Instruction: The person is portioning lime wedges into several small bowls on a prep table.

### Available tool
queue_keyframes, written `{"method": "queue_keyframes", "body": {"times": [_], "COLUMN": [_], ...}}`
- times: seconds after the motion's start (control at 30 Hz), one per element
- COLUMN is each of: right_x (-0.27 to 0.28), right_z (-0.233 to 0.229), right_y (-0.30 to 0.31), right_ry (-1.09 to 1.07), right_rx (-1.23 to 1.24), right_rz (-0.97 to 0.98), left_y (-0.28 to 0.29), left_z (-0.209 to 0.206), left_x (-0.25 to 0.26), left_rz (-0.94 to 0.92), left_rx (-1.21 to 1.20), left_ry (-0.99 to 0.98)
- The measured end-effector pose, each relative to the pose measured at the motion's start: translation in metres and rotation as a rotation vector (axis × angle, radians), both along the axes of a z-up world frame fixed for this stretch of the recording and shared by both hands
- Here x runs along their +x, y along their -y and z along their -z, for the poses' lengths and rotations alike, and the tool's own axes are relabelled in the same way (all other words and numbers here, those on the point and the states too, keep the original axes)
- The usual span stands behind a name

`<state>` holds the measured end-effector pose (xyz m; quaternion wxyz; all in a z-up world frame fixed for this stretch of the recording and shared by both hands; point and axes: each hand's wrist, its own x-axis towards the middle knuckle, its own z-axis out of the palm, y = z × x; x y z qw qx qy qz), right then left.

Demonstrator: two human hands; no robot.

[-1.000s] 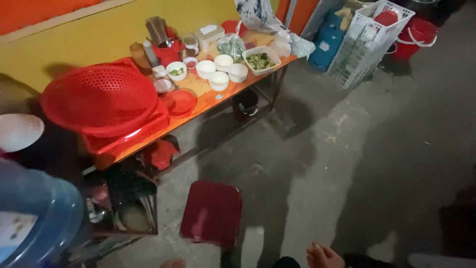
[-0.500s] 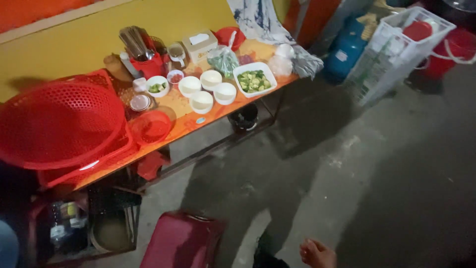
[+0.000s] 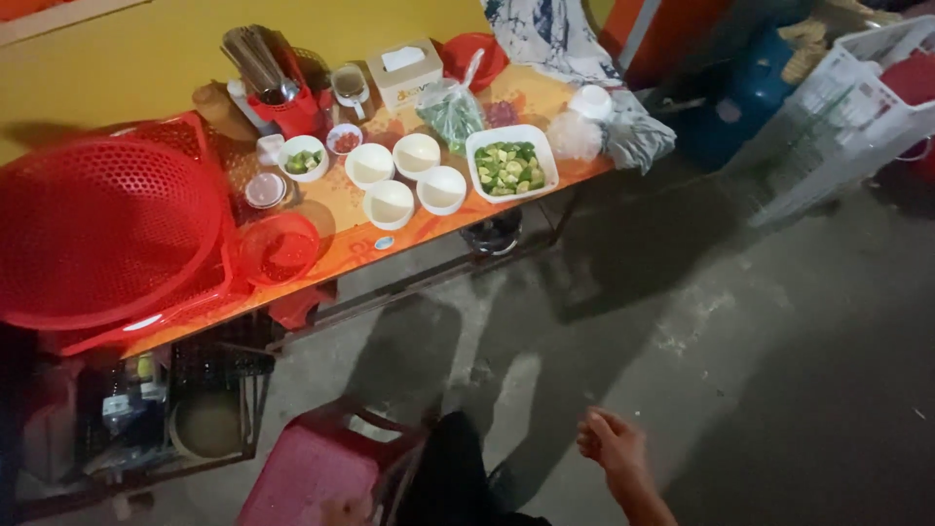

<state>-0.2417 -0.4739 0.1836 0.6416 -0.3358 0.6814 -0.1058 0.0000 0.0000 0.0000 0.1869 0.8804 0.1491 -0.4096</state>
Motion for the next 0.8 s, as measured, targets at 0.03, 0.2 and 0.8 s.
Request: {"method": "queue_keyframes", "body": {"times": [0.03, 0.2, 0.8], "right_x": [0.001, 0.065, 0.258], "right_z": [0.021, -0.004, 0.045], "right_y": [0.010, 0.059, 0.254], "right_ry": [0.081, 0.064, 0.396], "right_rx": [-0.007, 0.002, -0.106], "right_rz": [0.059, -0.024, -0.032], "left_y": [0.039, 0.170, 0.482], "left_z": [-0.010, -0.108, -0.130], "left_x": [0.033, 0.098, 0.232], "left_rz": [0.002, -0.171, 0.130], "left_rx": [0.007, -0.332, -0.987], "left_ry": [-0.006, -0.214, -0.192]}}
